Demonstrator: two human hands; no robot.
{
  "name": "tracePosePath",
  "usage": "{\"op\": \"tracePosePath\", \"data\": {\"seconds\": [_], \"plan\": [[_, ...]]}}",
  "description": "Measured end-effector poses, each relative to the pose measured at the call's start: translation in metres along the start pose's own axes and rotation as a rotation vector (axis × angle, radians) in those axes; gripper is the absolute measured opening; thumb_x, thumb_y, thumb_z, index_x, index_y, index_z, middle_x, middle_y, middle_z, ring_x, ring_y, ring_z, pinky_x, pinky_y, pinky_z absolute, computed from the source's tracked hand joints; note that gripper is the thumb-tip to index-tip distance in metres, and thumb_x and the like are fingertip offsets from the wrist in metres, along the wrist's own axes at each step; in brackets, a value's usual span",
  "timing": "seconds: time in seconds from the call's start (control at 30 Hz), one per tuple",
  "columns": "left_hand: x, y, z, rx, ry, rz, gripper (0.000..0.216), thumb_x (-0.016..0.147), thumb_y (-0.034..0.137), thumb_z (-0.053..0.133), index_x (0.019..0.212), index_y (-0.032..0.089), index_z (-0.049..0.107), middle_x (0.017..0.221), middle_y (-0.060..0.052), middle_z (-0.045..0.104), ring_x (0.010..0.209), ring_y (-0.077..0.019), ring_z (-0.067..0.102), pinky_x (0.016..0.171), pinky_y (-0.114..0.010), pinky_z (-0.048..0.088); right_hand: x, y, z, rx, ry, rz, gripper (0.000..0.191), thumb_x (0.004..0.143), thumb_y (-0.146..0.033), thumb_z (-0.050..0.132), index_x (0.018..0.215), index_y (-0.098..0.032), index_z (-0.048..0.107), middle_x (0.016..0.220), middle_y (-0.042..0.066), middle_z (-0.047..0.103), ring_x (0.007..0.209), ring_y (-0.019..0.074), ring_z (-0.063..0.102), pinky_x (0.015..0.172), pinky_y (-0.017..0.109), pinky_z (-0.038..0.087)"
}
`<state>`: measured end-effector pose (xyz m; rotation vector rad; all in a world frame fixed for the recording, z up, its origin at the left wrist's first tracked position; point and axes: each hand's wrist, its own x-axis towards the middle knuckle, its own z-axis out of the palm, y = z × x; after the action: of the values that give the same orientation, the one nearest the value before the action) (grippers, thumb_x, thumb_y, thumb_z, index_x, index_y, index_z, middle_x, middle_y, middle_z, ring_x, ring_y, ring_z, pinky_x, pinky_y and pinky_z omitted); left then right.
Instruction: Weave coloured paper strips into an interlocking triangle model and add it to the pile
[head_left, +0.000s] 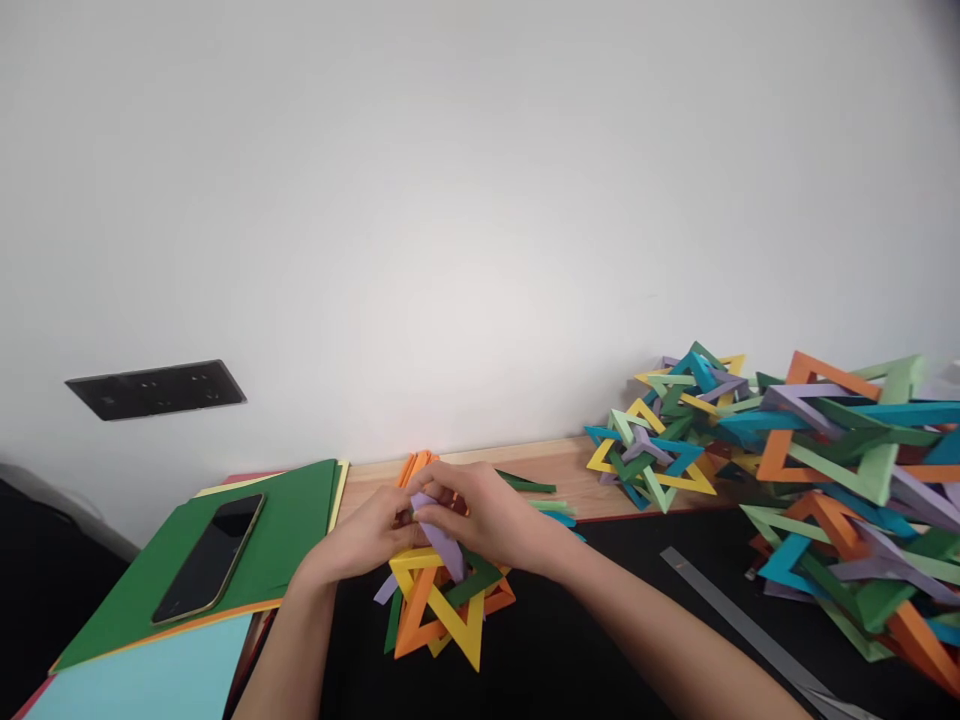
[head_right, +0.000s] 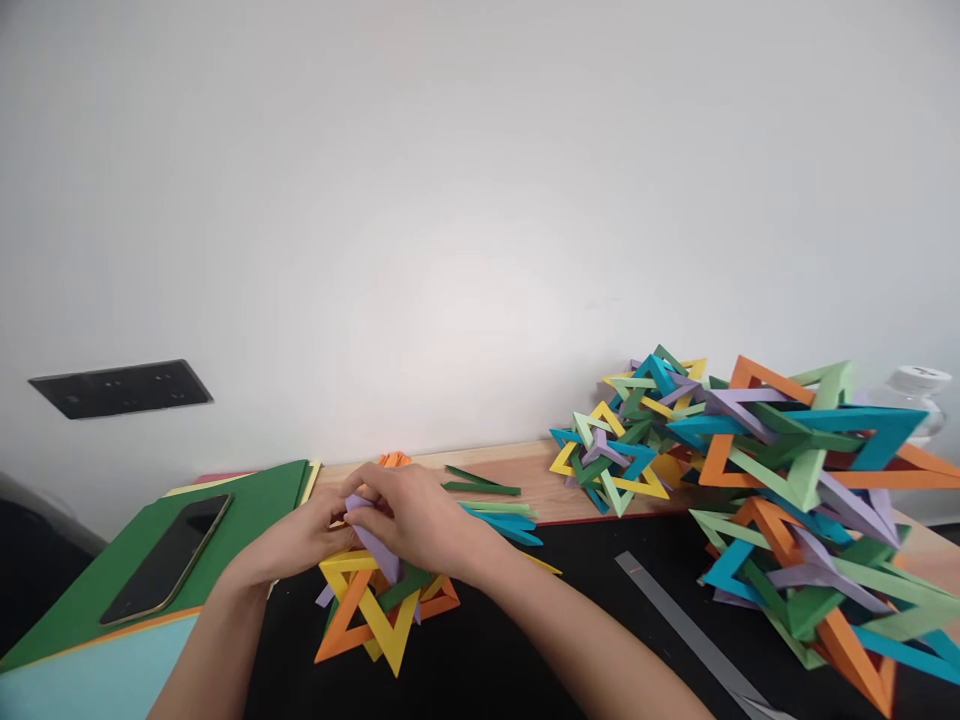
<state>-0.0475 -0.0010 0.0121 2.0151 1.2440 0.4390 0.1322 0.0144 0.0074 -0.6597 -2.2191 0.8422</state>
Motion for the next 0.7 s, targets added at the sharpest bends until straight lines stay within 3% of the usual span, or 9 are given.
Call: {"op": "tracePosePath", "data": {"seconds": [0.17, 0.3, 0.5, 0.7], "plan": [[0.0, -0.003, -0.002, 0.026, 0.011, -0.021, 0.013, 0.081, 0.02, 0.048, 0.085, 0.017, 0.059, 0.08, 0.0, 0.061, 0.071, -0.0159, 0.052, 0.063, -0.024, 0.04, -0.005, -0.015, -0.002, -0.139, 0.008, -0.036, 0.016, 0.087, -0.012, 0.049, 0.097, -0.018, 0.061, 0.082, 0.002, 0.066, 0.072, 0.013, 0.056, 0.068, 0.023, 0.041], [0.0, 0.0, -0.002, 0.033, 0.002, 0.007, 0.01, 0.081, 0.019, 0.048, 0.079, 0.018, 0.058, 0.079, 0.002, 0.059, 0.071, -0.0148, 0.049, 0.063, -0.024, 0.039, -0.012, -0.016, -0.002, -0.183, 0.022, -0.042, 0.014, 0.086, -0.01, 0.048, 0.095, -0.017, 0.057, 0.069, -0.001, 0.063, 0.069, 0.0136, 0.055, 0.073, 0.025, 0.04], [0.0, 0.0, -0.001, 0.046, 0.041, 0.014, 0.015, 0.078, 0.014, 0.046, 0.065, 0.019, 0.043, 0.07, 0.004, 0.047, 0.066, -0.0132, 0.042, 0.058, -0.023, 0.034, -0.013, -0.008, 0.001, -0.198, -0.07, 0.005, 0.014, 0.085, -0.009, 0.048, 0.091, -0.019, 0.055, 0.064, -0.003, 0.059, 0.061, 0.0127, 0.053, 0.064, 0.022, 0.038], [0.0, -0.003, -0.002, 0.063, 0.052, -0.015, 0.011, 0.083, 0.026, 0.05, 0.083, 0.019, 0.059, 0.079, 0.0, 0.058, 0.071, -0.0162, 0.049, 0.063, -0.024, 0.038, -0.016, 0.001, 0.006, -0.093, 0.107, 0.14, 0.007, 0.083, -0.019, 0.057, 0.09, -0.019, 0.055, 0.077, 0.001, 0.064, 0.071, 0.0149, 0.058, 0.063, 0.023, 0.04]]}}
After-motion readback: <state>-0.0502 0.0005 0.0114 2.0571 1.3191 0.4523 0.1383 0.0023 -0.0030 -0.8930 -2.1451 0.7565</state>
